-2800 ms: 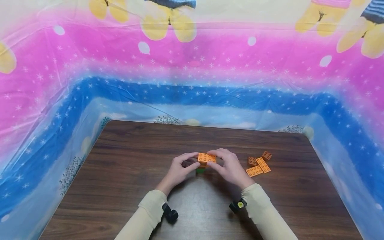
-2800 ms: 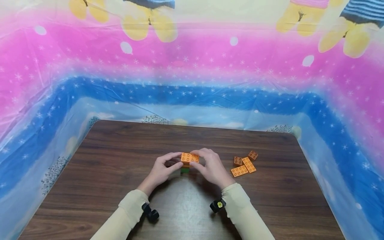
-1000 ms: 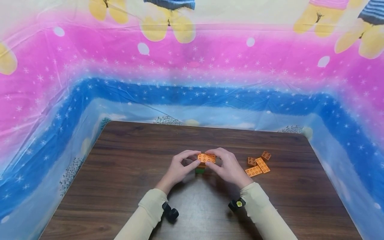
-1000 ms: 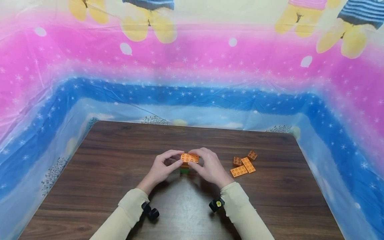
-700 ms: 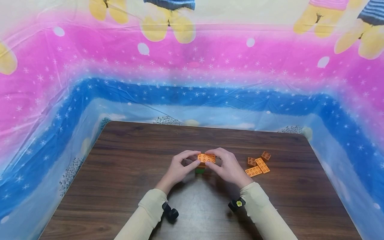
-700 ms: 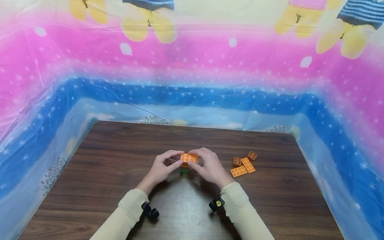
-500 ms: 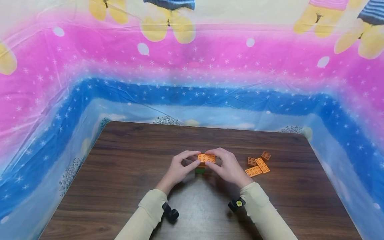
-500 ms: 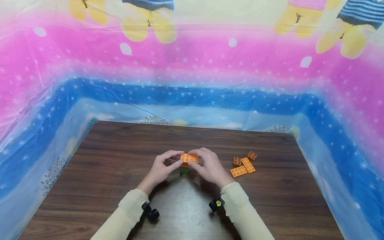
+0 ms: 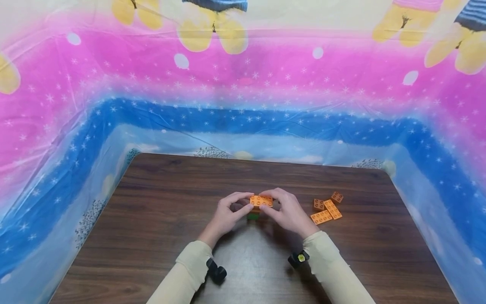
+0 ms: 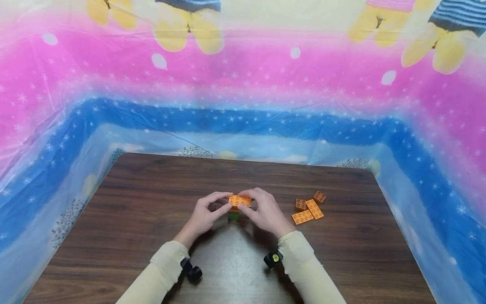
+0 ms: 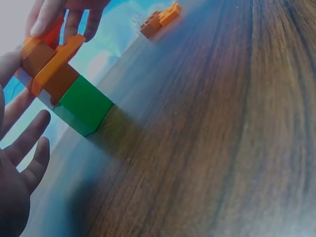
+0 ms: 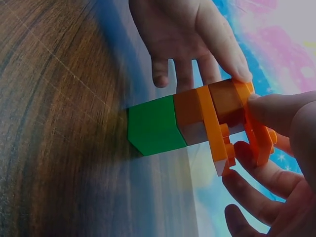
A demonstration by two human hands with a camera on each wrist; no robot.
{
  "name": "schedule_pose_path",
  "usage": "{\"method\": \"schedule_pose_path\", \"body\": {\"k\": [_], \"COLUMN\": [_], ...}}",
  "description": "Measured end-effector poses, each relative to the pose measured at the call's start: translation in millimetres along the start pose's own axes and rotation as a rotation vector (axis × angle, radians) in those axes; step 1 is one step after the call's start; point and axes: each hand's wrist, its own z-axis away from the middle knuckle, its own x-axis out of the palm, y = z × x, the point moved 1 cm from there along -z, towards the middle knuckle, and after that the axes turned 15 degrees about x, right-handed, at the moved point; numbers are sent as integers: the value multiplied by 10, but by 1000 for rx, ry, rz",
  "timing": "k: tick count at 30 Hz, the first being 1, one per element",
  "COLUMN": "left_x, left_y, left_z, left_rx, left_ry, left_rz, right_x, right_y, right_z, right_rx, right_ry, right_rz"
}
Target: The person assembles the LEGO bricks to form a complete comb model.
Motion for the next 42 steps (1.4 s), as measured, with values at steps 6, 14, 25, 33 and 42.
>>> {"method": "schedule_pose_path", "body": {"k": [6,14,25,33,42], "left_x": [9,-9,9,6,3], "left_y": [-25,-20,-19,192,300], "left_z": [11,-2,3,-32,-45], "left_rx": [11,26,-31,-22,-18], "left_ry": [5,11,5,-5,5], "left_rz": [-2,-7,-4,-6,-1], "right_x": [11,1,8,26,-70], "right_y": [14,-12,15,22,82], "right_z": [12,-9,6,18,107], "right_rx": [-17,-5,-23,-53,-46], "right_ry": [11,-2,15,49,92], "right_rz": [-10,8,13,7,17]}}
